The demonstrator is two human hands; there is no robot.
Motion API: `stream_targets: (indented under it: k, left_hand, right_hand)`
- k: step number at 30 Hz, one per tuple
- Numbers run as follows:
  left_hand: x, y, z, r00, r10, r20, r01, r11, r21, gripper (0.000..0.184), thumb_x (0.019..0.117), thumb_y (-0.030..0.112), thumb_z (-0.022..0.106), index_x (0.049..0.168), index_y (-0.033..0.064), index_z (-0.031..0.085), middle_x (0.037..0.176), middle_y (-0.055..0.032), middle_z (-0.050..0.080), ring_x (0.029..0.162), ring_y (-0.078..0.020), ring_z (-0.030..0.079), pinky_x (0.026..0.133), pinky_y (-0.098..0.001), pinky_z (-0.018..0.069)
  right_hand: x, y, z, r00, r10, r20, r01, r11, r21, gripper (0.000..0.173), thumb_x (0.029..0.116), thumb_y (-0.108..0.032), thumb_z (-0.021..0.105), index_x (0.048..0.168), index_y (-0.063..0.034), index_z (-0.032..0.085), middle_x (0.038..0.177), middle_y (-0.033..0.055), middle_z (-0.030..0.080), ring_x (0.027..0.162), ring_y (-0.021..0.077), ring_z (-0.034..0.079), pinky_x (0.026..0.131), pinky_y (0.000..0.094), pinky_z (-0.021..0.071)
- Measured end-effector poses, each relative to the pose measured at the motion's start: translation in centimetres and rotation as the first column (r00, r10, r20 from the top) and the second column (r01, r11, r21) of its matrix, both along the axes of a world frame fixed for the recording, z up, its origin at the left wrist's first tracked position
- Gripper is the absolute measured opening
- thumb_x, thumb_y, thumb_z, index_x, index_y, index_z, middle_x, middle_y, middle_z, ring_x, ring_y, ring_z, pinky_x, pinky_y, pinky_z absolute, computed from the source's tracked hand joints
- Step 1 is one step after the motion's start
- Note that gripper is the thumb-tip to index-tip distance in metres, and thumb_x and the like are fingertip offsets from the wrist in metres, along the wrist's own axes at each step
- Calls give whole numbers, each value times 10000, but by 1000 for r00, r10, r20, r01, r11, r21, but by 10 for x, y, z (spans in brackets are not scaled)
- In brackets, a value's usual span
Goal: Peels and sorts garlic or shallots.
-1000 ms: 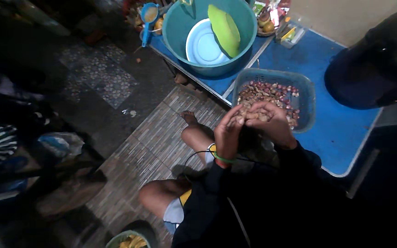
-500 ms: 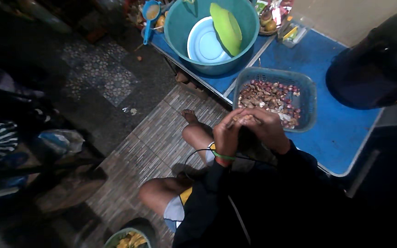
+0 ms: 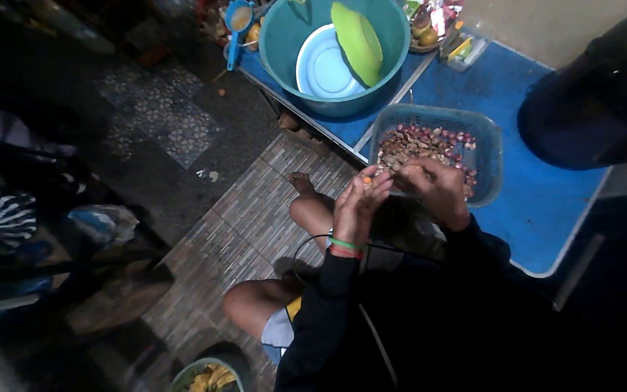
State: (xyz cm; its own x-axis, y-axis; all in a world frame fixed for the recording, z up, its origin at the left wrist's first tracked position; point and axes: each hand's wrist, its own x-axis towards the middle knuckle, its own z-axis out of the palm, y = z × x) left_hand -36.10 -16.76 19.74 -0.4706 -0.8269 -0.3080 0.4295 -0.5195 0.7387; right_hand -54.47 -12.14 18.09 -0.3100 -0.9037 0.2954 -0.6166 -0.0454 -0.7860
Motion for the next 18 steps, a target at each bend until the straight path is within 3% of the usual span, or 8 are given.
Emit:
stream_targets:
  k: [4, 8, 11, 13, 15, 18]
  left_hand:
    - [1, -3, -3, 993, -20, -119, 28, 997, 66, 415, 1121, 213, 278, 1398, 49, 540, 1201, -102, 720, 986, -143, 730, 878, -259, 587]
    - [1, -3, -10, 991, -11, -132, 26, 994, 110, 400, 1120, 190, 275, 1356, 42, 563, 1145, -109, 734, 980, -157, 734, 875, -265, 590]
    - [-2, 0, -15, 994, 9, -109, 9, 986, 166, 386, 1123, 217, 287, 1307, 48, 582, 1072, -103, 744, 923, -162, 740, 844, -273, 600]
    - [-6, 1, -20, 996, 22, -83, -4, 976, 217, 383, 1125, 232, 286, 1267, 52, 594, 1034, -97, 740, 900, -173, 737, 837, -292, 602]
    - [-12, 5, -26, 998, 24, -59, -7, 959, 284, 406, 1130, 253, 270, 1220, 49, 610, 1009, -94, 745, 905, -190, 742, 856, -320, 605]
    - [-21, 8, -36, 999, -1, -47, 19, 920, 392, 469, 1130, 313, 235, 1182, 29, 605, 1029, -120, 734, 938, -239, 736, 879, -388, 600]
  right_hand:
    - [-31, -2, -14, 993, -100, -56, 110, 972, 208, 278, 1027, -240, 604, 1207, -55, 707, 990, 169, 737, 840, 309, 716, 768, 557, 562]
    - [-49, -1, -31, 977, -199, -74, 212, 925, 315, 304, 1032, -237, 618, 1252, -39, 685, 1024, 216, 729, 906, 386, 712, 835, 616, 544]
    - [-52, 5, -31, 966, -244, -82, 257, 880, 399, 463, 1079, -243, 511, 1507, -71, 468, 1118, 280, 687, 935, 459, 694, 825, 665, 536]
    - [-45, 7, -23, 976, -216, -27, 212, 911, 355, 461, 1081, -135, 398, 1535, -58, 422, 1179, 263, 665, 979, 409, 679, 845, 607, 538]
    - [-29, 9, -16, 989, -106, 99, 79, 966, 247, 457, 1052, -78, 377, 1501, -22, 442, 1134, 191, 669, 916, 269, 670, 781, 457, 566]
    - [6, 9, -7, 979, 160, 124, -171, 982, 80, 467, 1032, -104, 433, 1482, 19, 451, 1218, 172, 671, 1045, 214, 693, 904, 393, 591]
